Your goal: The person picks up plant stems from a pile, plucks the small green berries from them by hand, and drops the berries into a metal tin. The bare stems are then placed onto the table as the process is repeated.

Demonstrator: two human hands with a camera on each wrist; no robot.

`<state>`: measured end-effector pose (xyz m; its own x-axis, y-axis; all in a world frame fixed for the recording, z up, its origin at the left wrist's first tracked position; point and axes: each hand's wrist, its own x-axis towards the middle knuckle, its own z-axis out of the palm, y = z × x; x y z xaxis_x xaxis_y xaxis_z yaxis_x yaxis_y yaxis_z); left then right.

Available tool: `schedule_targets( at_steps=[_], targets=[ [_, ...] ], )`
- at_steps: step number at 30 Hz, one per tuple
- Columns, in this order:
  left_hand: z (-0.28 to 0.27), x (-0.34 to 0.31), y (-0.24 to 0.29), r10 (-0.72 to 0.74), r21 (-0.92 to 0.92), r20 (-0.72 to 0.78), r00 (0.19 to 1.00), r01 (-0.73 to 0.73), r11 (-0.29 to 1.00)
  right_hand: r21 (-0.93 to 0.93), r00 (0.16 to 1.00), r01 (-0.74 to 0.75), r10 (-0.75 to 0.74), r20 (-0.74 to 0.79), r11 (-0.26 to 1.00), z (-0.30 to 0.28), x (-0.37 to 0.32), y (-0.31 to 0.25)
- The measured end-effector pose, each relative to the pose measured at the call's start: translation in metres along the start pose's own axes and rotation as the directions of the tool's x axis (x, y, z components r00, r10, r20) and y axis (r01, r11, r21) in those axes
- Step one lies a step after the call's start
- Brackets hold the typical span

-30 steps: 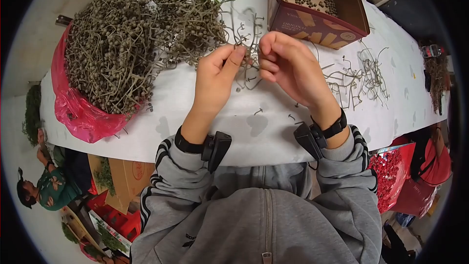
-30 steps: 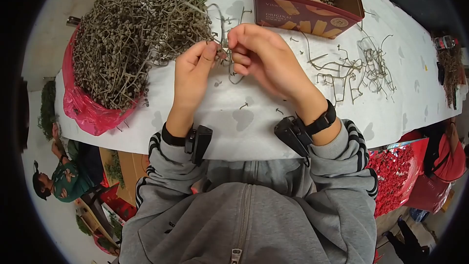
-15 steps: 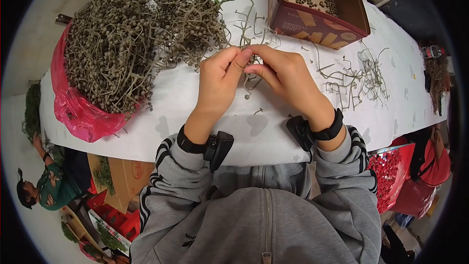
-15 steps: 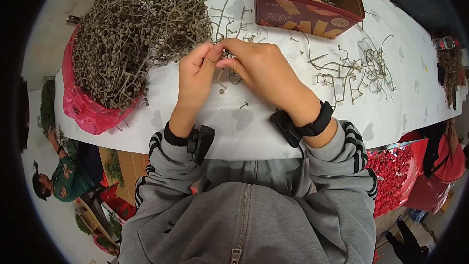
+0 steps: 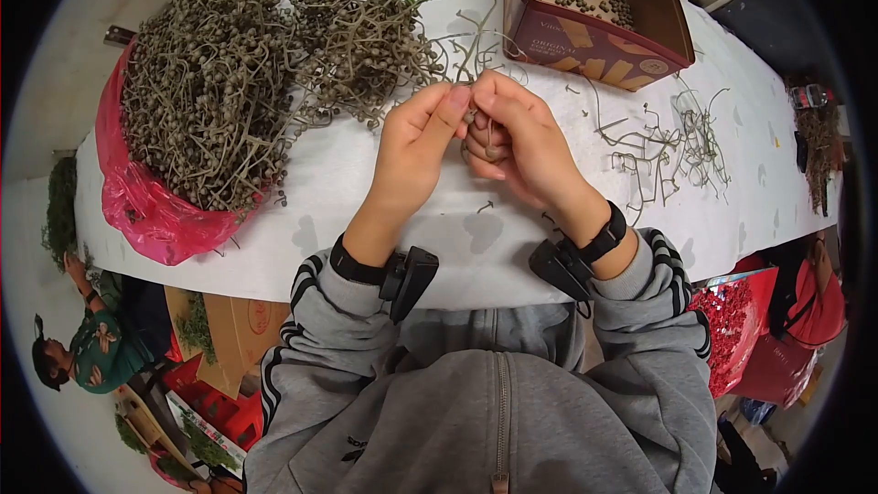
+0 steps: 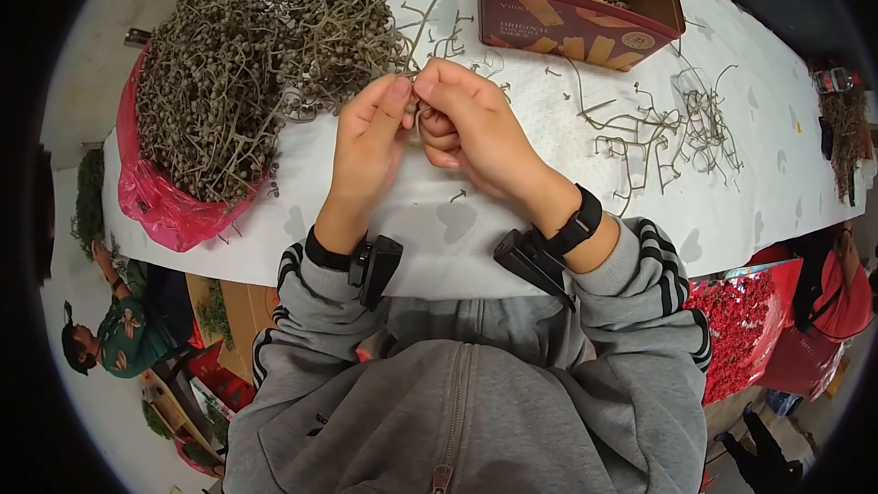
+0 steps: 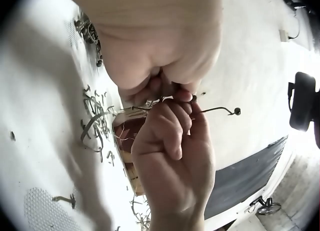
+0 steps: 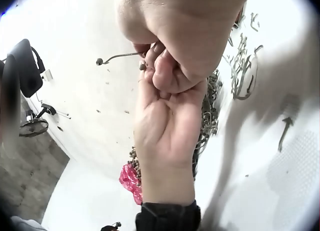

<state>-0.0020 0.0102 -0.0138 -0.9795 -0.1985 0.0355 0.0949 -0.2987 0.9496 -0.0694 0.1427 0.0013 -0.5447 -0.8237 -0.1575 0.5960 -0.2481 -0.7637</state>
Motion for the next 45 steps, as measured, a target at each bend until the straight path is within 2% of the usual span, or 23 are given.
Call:
schedule_targets(
  at_steps=[2, 7, 10, 11, 13, 14, 15, 16, 17, 18, 19, 22, 23, 26, 27, 30, 35, 38, 39, 42, 45],
  targets=[
    [0.003, 0.0, -0.001, -0.019, -0.151, 0.017, 1.0, 0.021, 0.988, 0.143, 1.0, -0.014, 0.016, -0.014, 0.99, 0.003, 0.0, 0.002],
    [0.004, 0.0, -0.004, 0.036, -0.266, 0.082, 0.996, -0.013, 0.964, 0.217, 0.999, -0.046, 0.04, 0.032, 0.975, 0.002, -0.002, -0.003],
    [0.001, 0.002, -0.005, 0.12, -0.386, 0.151, 0.981, -0.053, 0.921, 0.422, 0.998, -0.004, -0.026, 0.065, 0.906, -0.01, 0.002, -0.008],
    [0.001, 0.003, -0.005, 0.119, -0.387, 0.156, 0.98, -0.051, 0.921, 0.422, 0.998, 0.001, -0.03, 0.061, 0.906, -0.011, 0.001, -0.009],
    [-0.001, 0.004, -0.004, 0.104, -0.321, 0.069, 0.992, -0.076, 0.944, 0.081, 0.997, 0.077, -0.076, -0.022, 0.994, -0.004, -0.003, -0.018],
    [-0.002, 0.003, -0.004, 0.098, -0.285, 0.021, 0.995, -0.088, 0.955, -0.097, 0.993, 0.1, -0.105, -0.054, 0.99, -0.002, -0.003, -0.02],
    [-0.002, 0.002, -0.003, 0.097, -0.283, 0.021, 0.995, -0.087, 0.955, -0.095, 0.993, 0.1, -0.105, -0.053, 0.99, -0.001, -0.003, -0.02],
    [-0.002, 0.002, -0.002, 0.097, -0.228, -0.011, 0.995, -0.097, 0.969, -0.366, 0.962, 0.233, -0.268, -0.048, 0.901, -0.002, -0.003, -0.021],
    [-0.001, 0.002, 0.0, 0.098, -0.174, -0.043, 0.994, -0.104, 0.979, -0.607, 0.909, 0.332, -0.416, 0.003, 0.722, -0.002, -0.003, -0.022],
    [0.001, 0.001, 0.002, 0.102, -0.12, -0.075, 0.992, -0.111, 0.987, -0.792, 0.84, 0.388, -0.534, 0.095, 0.471, -0.002, -0.003, -0.023],
    [0.002, 0.001, 0.004, 0.103, -0.12, -0.078, 0.992, -0.112, 0.986, -0.792, 0.841, 0.389, -0.533, 0.097, 0.47, -0.002, -0.005, -0.026],
    [0.008, 0.0, 0.006, 0.046, -0.036, -0.143, 0.989, -0.052, 0.998, -0.697, 0.838, 0.34, -0.54, -0.081, 0.632, -0.003, -0.015, -0.035],
    [0.009, 0.0, 0.005, 0.047, -0.036, -0.145, 0.988, -0.053, 0.998, -0.697, 0.839, 0.34, -0.538, -0.079, 0.632, -0.003, -0.015, -0.034],
    [0.01, -0.001, 0.001, 0.071, -0.007, -0.199, 0.977, -0.073, 0.997, -0.862, 0.804, 0.394, -0.574, 0.155, 0.319, -0.003, -0.013, -0.026],
    [0.011, -0.003, 0.0, 0.068, -0.007, -0.198, 0.978, -0.071, 0.997, -0.862, 0.804, 0.392, -0.575, 0.152, 0.321, -0.004, -0.011, -0.022],
    [0.013, -0.006, 0.0, 0.122, 0.182, -0.213, 0.97, -0.083, 0.98, -0.913, 0.799, 0.4, -0.458, 0.39, -0.08, -0.01, -0.003, -0.012],
    [0.01, -0.006, 0.005, 0.133, 0.351, -0.17, 0.976, -0.066, 0.934, -0.928, 0.842, 0.372, -0.41, 0.35, -0.029, -0.006, -0.004, -0.013],
    [-0.002, -0.002, 0.006, 0.068, 0.509, -0.032, 0.997, -0.043, 0.86, -0.906, 0.823, 0.421, -0.404, 0.4, -0.041, -0.01, -0.002, -0.015],
    [-0.004, -0.002, 0.005, 0.069, 0.509, -0.034, 0.997, -0.042, 0.86, -0.906, 0.822, 0.422, -0.403, 0.402, -0.041, -0.011, -0.003, -0.016],
    [-0.005, -0.001, 0.005, -0.041, 0.235, 0.062, 0.997, 0.025, 0.972, -0.902, 0.862, 0.43, -0.315, 0.397, 0.039, -0.012, -0.004, -0.021],
    [-0.001, -0.002, 0.015, -0.056, 0.213, 0.103, 0.993, 0.033, 0.976, -0.886, 0.861, 0.451, -0.31, 0.403, 0.103, -0.017, -0.001, -0.017]
  ],
)
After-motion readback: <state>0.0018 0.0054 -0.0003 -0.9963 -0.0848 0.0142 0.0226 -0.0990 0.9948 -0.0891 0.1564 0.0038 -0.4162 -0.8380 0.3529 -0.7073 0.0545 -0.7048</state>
